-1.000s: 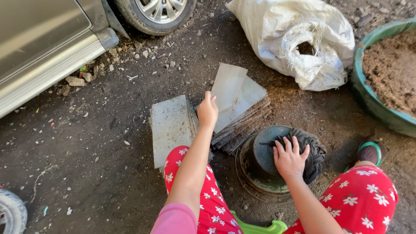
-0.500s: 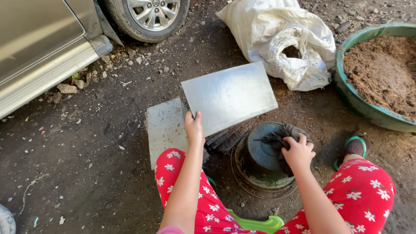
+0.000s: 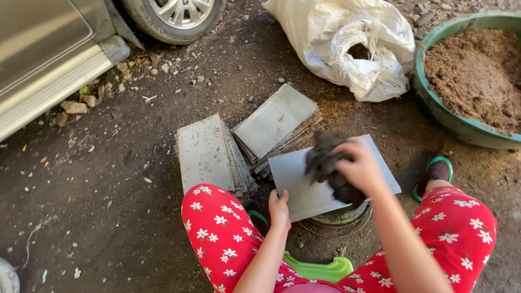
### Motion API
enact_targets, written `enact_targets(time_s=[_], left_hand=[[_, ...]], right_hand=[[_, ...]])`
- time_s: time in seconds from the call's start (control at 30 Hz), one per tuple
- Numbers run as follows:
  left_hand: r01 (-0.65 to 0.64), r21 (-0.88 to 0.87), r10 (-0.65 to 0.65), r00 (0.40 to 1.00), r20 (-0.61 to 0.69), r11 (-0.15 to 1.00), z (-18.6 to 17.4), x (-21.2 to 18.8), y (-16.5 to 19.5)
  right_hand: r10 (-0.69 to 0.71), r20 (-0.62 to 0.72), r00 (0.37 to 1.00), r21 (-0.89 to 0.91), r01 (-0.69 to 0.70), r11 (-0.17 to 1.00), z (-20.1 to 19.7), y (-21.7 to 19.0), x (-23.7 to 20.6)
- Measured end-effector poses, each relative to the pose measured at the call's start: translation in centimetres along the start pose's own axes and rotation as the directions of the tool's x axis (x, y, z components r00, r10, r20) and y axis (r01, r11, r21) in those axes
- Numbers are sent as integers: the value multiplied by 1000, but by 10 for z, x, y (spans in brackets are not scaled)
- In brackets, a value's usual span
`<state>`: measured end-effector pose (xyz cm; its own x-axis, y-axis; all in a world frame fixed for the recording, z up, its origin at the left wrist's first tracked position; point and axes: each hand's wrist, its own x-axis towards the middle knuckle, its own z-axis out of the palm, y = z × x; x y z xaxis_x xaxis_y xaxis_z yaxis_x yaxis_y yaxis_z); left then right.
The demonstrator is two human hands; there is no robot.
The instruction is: The person sits on a small stool and wipes rectangular tiles with a dark cloth. They pick up tiles from a stack, wipe both sides, and place them onto a separate stack. A green basin with sand and a white sack are visible nearby.
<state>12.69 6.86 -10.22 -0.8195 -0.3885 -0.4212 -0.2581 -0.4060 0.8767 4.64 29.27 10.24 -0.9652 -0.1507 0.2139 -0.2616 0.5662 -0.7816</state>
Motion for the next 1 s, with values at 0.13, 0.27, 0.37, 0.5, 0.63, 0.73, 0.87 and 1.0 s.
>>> enact_targets(time_s=[0.13,0.27,0.37,0.5,0.63,0.73,0.87,1.0], left_hand=[[30,-37,-29,999,23,999,-14,20,-32],[22,-149,-18,999,28,989,-22,27,-51],[25,-132,-23,1000,20,991,-19,28,-54],[61,-146,-59,998,20,987,-15,34,-49],[8,-3,-8,1000,11,1000,-17,44,-41],[33,115,-30,999,-28,993,-20,51,-38],[24,85,-23,1000,-10,996,-19,59,-38],[20,84,-19,1000,-20,996,-15,60,-41]], right_hand=[[28,77,997,-487,13,873,114,-46,-50],[-238,92,967,-510,251,823,146,-5,-64],[-198,17,980,-540,176,823,126,57,-44],[-88,-252,964,-700,-119,705,47,139,7],[176,-324,930,-733,-364,575,-49,188,48],[97,-477,874,-579,-395,713,-63,179,71],[-177,-330,927,-529,-27,848,-12,103,81],[-33,257,966,-596,185,781,93,10,50]])
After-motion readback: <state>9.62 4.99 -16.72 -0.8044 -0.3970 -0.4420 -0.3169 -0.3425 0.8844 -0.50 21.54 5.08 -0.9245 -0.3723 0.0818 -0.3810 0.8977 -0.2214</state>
